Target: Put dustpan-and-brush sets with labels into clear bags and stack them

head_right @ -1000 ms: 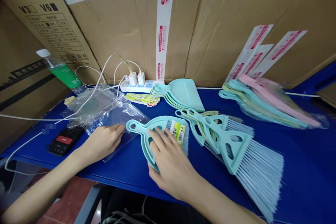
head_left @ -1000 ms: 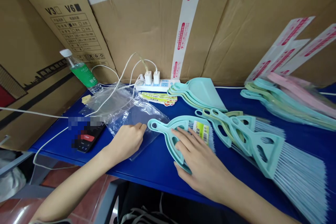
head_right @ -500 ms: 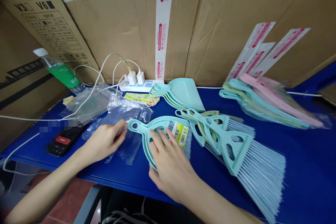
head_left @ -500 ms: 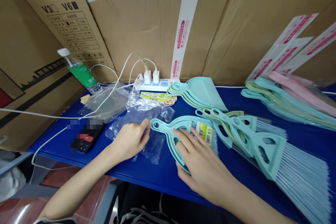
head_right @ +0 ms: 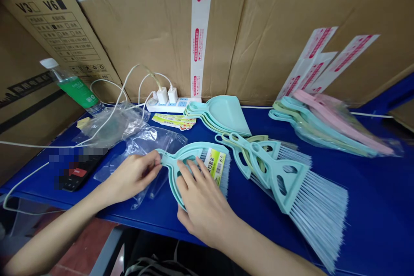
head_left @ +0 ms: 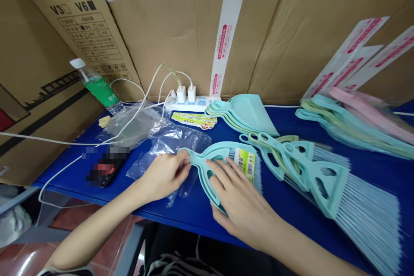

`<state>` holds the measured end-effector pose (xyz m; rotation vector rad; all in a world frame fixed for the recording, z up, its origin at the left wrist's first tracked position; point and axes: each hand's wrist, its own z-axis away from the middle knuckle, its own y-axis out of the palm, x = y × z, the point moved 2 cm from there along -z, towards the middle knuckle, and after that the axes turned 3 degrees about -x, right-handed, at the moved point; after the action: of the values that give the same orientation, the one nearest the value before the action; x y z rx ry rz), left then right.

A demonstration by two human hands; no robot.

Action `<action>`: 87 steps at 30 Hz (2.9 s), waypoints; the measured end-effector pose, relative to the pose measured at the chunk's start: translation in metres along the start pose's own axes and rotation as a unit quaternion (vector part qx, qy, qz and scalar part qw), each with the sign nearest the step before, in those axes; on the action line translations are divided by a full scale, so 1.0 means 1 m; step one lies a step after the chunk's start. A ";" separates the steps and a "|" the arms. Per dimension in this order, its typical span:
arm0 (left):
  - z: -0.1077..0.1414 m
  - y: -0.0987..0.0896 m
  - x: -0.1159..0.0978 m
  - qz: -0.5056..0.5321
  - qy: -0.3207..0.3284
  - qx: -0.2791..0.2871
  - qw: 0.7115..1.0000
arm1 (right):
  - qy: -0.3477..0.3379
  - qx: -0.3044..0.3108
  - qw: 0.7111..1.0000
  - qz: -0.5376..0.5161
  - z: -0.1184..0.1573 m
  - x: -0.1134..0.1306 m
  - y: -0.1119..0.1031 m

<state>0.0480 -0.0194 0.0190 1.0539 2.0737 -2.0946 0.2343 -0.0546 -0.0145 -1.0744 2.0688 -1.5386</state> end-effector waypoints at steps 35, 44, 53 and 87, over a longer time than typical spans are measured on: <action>0.055 0.014 -0.009 -0.248 0.116 -0.126 0.954 | 0.429 -0.132 0.656 -0.607 0.049 -0.064 -0.019; 0.060 0.020 -0.013 -0.201 0.204 -0.078 0.955 | 0.462 -0.131 0.599 -0.641 0.045 -0.062 -0.026; 0.055 0.021 -0.010 -0.160 0.226 -0.066 0.958 | 0.526 -0.168 0.488 -0.676 0.041 -0.054 -0.032; 0.045 0.025 -0.018 -0.284 0.300 -0.176 0.894 | 0.428 0.008 0.604 -0.673 0.024 -0.043 -0.006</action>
<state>0.0536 -0.0707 0.0008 1.2577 3.2432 -1.5365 0.2809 -0.0395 -0.0243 -2.5724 1.3533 -3.2397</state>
